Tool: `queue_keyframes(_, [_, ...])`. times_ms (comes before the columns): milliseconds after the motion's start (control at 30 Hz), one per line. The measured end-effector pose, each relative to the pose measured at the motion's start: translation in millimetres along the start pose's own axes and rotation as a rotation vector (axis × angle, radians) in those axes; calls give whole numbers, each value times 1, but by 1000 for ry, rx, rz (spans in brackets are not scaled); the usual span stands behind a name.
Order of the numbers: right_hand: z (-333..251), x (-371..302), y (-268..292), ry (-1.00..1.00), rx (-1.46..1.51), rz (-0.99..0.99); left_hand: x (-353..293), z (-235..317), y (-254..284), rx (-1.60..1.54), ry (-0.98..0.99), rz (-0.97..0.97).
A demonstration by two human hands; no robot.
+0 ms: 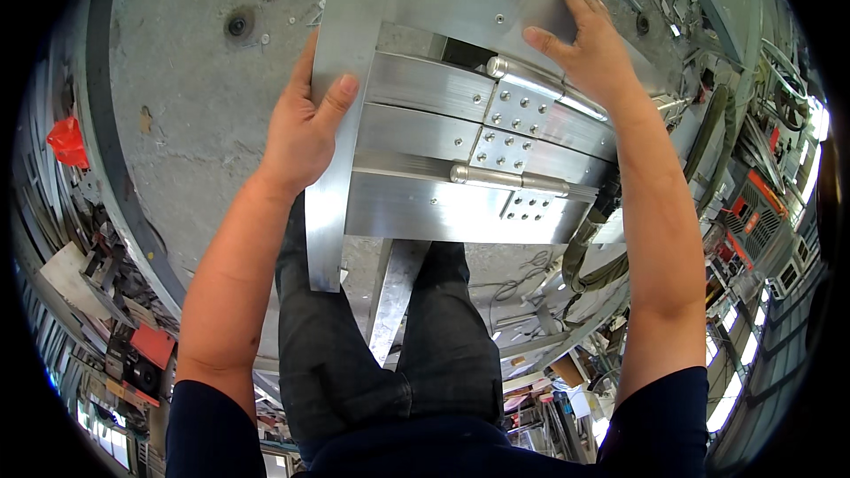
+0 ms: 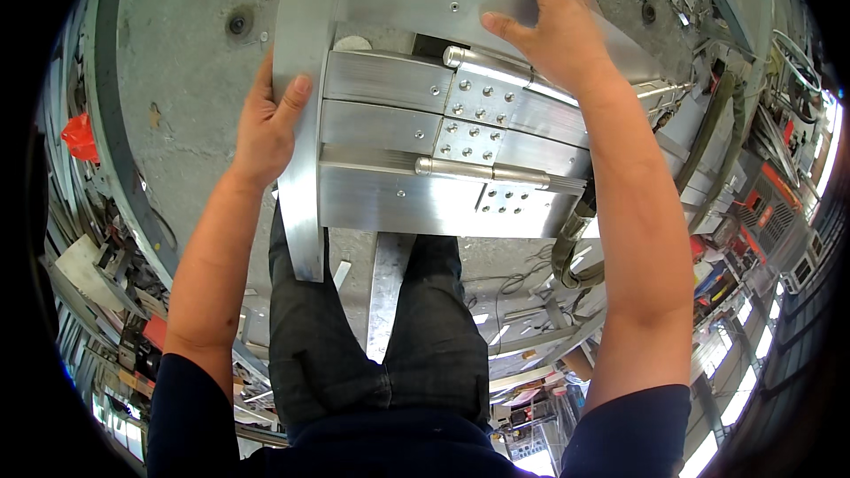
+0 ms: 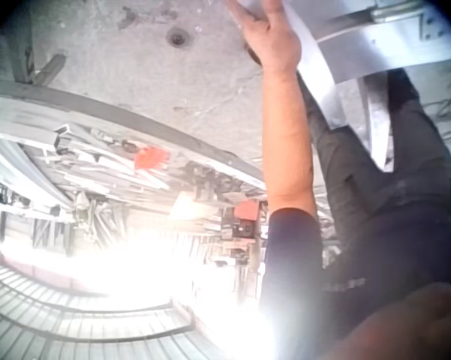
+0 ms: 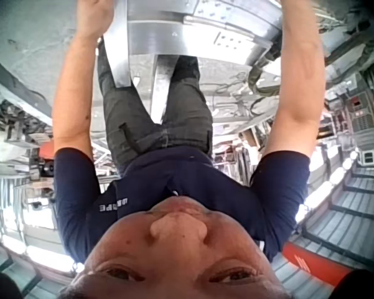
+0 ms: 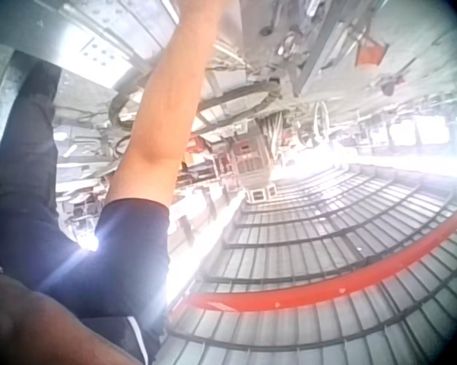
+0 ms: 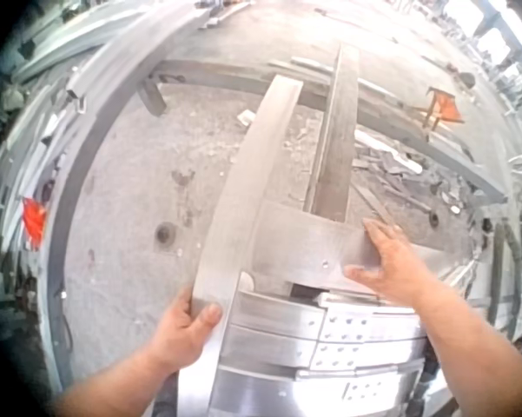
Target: The person aligns metal brackets onto a long metal frame and uses a rivet gun to fasten them in place. They repeatedly position brackets, fire the rivet gun, and adjust the frame components within a workshop setting.
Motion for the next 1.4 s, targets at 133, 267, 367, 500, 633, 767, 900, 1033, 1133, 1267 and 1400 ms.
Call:
queue_keyframes(133, [-16,6,5,-16,88,-5,1,2,6,80,-2,4])
queue_keyframes(267, [-12,9,7,-92,161,-58,1,-6,6,112,5,5])
queue_keyframes(367, [-6,8,2,-123,153,-92,1,-2,3,104,9,-26])
queue_keyframes(500, [-14,8,6,-134,99,-104,-1,1,2,91,-46,-11])
queue_keyframes(633, [-13,6,6,-86,52,-72,-2,0,0,52,-28,-20])
queue_keyframes(767, [-10,7,4,-87,65,-83,0,-3,5,128,1,-44])
queue_keyframes(900, [-13,8,5,-76,76,-55,2,-6,8,181,-18,-15])
queue_keyframes(1033, [-11,8,4,-89,85,-76,3,-5,5,153,-23,-34])
queue_keyframes(1133, [-9,10,4,-98,93,-91,4,-5,4,123,-23,-48])
queue_keyframes(1267, [-8,8,1,-79,91,-88,2,-2,2,107,-33,-41])
queue_keyframes(1400, [-13,7,2,-122,133,-80,2,-1,1,57,-17,-40])
Point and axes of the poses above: each hand's wrist, its own x-axis towards the middle knuckle, its own y-axis out of the back of the hand, z = x × y, the point moved 5 cm from there along x, towards the middle knuckle, and after that the axes turned 10 degrees about z, right-handed, at the moved point
